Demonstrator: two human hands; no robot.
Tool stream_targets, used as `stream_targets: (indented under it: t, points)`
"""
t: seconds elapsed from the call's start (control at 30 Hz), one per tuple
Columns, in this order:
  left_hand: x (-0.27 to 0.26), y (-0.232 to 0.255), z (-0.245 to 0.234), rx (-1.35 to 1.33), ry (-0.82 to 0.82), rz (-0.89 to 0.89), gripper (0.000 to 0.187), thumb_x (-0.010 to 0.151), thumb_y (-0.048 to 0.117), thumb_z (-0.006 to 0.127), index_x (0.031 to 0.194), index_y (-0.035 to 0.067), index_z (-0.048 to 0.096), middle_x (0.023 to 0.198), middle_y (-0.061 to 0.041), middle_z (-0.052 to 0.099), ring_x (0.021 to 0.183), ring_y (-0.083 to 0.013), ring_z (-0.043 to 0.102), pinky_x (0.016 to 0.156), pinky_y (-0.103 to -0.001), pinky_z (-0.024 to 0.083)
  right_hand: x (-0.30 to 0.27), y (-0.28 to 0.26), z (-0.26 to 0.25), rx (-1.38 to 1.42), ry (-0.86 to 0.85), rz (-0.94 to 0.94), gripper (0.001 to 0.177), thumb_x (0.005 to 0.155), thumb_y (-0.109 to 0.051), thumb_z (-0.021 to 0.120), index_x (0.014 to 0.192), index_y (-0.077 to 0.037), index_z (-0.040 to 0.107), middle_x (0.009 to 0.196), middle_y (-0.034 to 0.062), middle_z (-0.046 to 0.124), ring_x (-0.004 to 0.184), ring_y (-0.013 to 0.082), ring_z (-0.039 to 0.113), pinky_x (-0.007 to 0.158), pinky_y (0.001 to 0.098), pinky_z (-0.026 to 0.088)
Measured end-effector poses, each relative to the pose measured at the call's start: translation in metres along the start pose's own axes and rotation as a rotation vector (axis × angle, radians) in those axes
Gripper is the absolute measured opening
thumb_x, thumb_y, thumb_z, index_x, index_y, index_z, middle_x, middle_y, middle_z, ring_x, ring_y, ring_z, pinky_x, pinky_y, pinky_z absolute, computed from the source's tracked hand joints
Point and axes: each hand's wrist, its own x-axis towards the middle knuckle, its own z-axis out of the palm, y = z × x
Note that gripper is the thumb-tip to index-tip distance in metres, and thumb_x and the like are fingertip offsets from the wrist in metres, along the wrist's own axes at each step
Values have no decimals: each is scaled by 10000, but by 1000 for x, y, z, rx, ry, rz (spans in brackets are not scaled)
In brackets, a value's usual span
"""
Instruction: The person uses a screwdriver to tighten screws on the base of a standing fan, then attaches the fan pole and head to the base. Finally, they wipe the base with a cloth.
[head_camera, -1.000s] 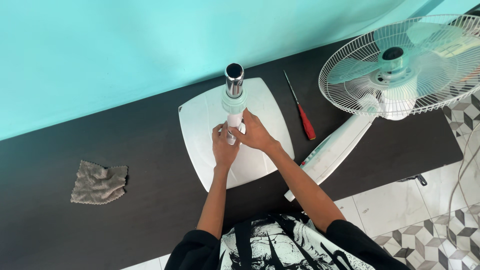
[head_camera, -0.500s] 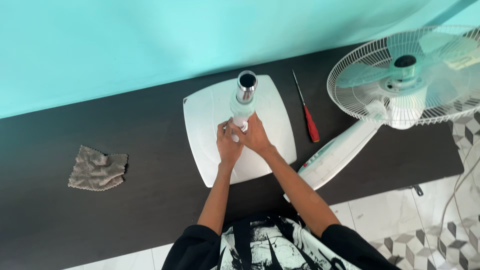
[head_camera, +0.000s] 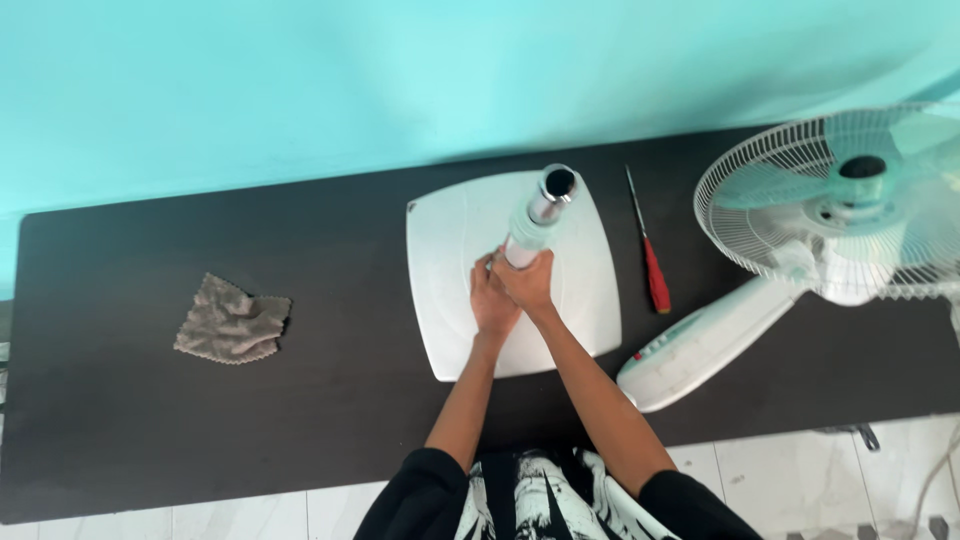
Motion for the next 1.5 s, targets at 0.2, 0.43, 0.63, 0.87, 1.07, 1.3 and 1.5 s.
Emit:
stream_targets:
  t: [0.2, 0.43, 0.63, 0.87, 1.07, 1.3, 1.5]
  points:
    - [-2, -1, 3, -21, -11, -25, 607, 758, 135, 820, 1326, 34, 633, 1285, -140, 606, 1139, -357, 624, 910, -432, 559, 7, 19, 0, 250, -40, -106, 215, 806, 53, 644, 998, -22, 584, 848, 37, 632, 763, 130, 638, 668, 296, 540]
    - [0, -7, 8, 2, -65, -64, 725, 630, 33, 839, 1321, 8, 624, 1261, -145, 599, 1148, -352, 628, 881, -413, 581, 20, 38, -10, 315, -173, -184, 391, 739, 65, 570, 1104, -36, 473, 888, 63, 584, 812, 153, 595, 728, 322, 535]
    - [3, -7, 4, -45, -120, -102, 712, 629, 17, 834, 1310, 20, 625, 1265, -133, 594, 1125, -338, 634, 843, -407, 581, 27, 53, -18, 291, -279, -192, 415, 739, 56, 578, 1126, -39, 460, 881, 69, 597, 807, 157, 597, 727, 321, 535]
    - [6, 2, 0, -46, -79, -86, 655, 664, 58, 840, 1285, 42, 631, 1245, -129, 600, 1126, -357, 618, 846, -428, 558, 14, 35, -6, -30, -28, -380, 202, 772, -2, 699, 950, -39, 611, 860, 39, 644, 779, 159, 645, 723, 310, 549]
    - [4, 5, -1, -4, -25, -37, 596, 794, 67, 773, 1364, 56, 599, 1273, -105, 604, 1174, -326, 622, 899, -407, 570, 4, 14, 7, -124, 117, -263, 135, 814, -39, 736, 909, -20, 642, 819, 55, 673, 745, 169, 682, 691, 323, 559]
    - [2, 2, -16, -103, -161, -89, 732, 708, 121, 811, 1381, 12, 546, 1319, -164, 518, 1173, -375, 577, 903, -448, 537, 6, 18, 7, -217, 159, -85, 237, 845, -136, 812, 939, 21, 662, 824, 86, 724, 733, 215, 719, 671, 354, 561]
    - [-26, -39, -82, 446, -102, -452, 567, 818, 458, 816, 1272, 163, 649, 1347, 3, 567, 1259, -255, 535, 988, -467, 464, -5, 36, -18, -306, -72, -98, 612, 895, -212, 811, 1306, 47, 438, 1080, 206, 681, 950, 313, 685, 830, 420, 544]
